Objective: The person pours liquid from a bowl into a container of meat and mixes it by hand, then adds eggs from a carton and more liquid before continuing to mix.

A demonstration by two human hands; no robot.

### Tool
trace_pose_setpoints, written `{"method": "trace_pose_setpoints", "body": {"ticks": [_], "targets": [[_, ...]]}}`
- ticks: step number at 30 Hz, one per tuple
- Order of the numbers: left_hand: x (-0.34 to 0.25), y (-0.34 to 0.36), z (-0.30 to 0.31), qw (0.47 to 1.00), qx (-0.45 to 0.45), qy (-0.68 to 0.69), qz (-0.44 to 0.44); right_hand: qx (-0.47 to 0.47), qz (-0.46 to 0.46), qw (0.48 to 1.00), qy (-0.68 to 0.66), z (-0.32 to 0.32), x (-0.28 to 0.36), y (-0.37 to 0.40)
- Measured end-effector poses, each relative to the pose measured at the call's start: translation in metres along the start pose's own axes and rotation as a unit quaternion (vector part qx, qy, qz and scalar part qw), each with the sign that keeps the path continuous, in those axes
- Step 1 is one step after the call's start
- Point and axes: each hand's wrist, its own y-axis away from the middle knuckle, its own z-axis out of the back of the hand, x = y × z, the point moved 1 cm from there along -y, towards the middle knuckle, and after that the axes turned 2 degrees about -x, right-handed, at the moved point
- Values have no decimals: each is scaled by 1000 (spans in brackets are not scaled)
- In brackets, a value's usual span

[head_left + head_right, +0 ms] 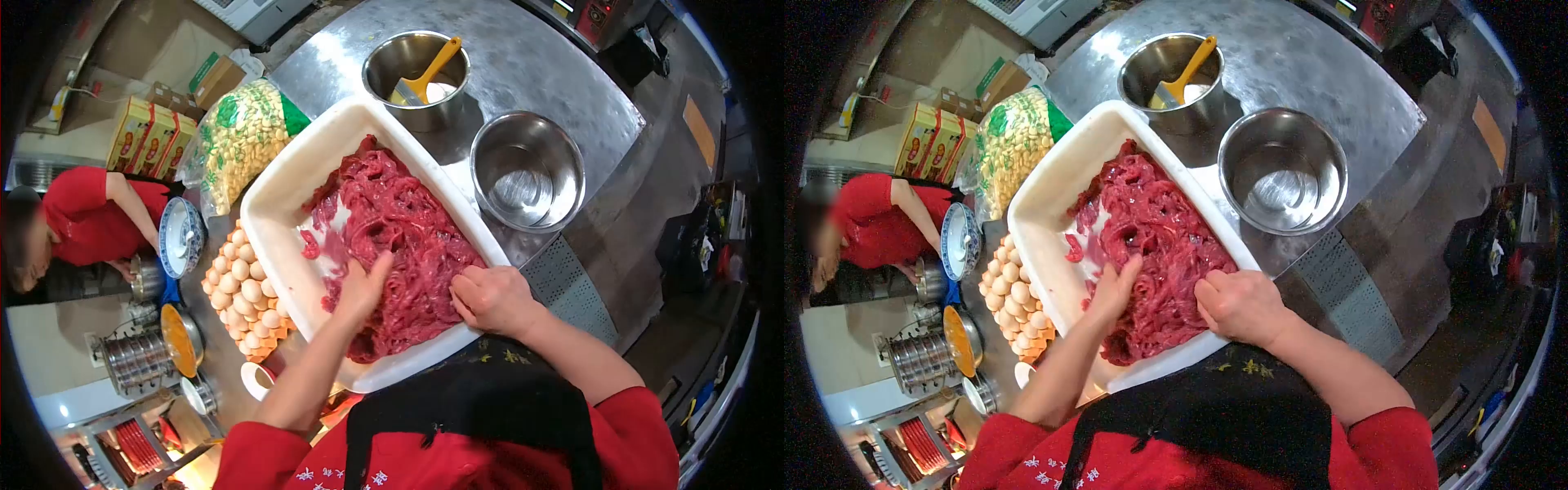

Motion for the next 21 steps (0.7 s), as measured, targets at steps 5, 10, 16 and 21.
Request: {"method": "trace_pose_setpoints", "body": {"ticks": [5, 10, 16, 21], "targets": [[-70, 92, 6, 968, 76, -92, -219, -13, 1, 1000, -9, 0, -1, 5], [-59, 66, -21, 801, 93, -358, -471, -8, 5, 1000, -8, 1, -2, 3], [-73, -5, -64, 758, 42, -441, -478, 27, -1, 999, 39, -1, 1, 0], [-115, -89, 13, 812, -79, -517, -261, 60, 11, 996, 65, -1, 5, -2]]}}
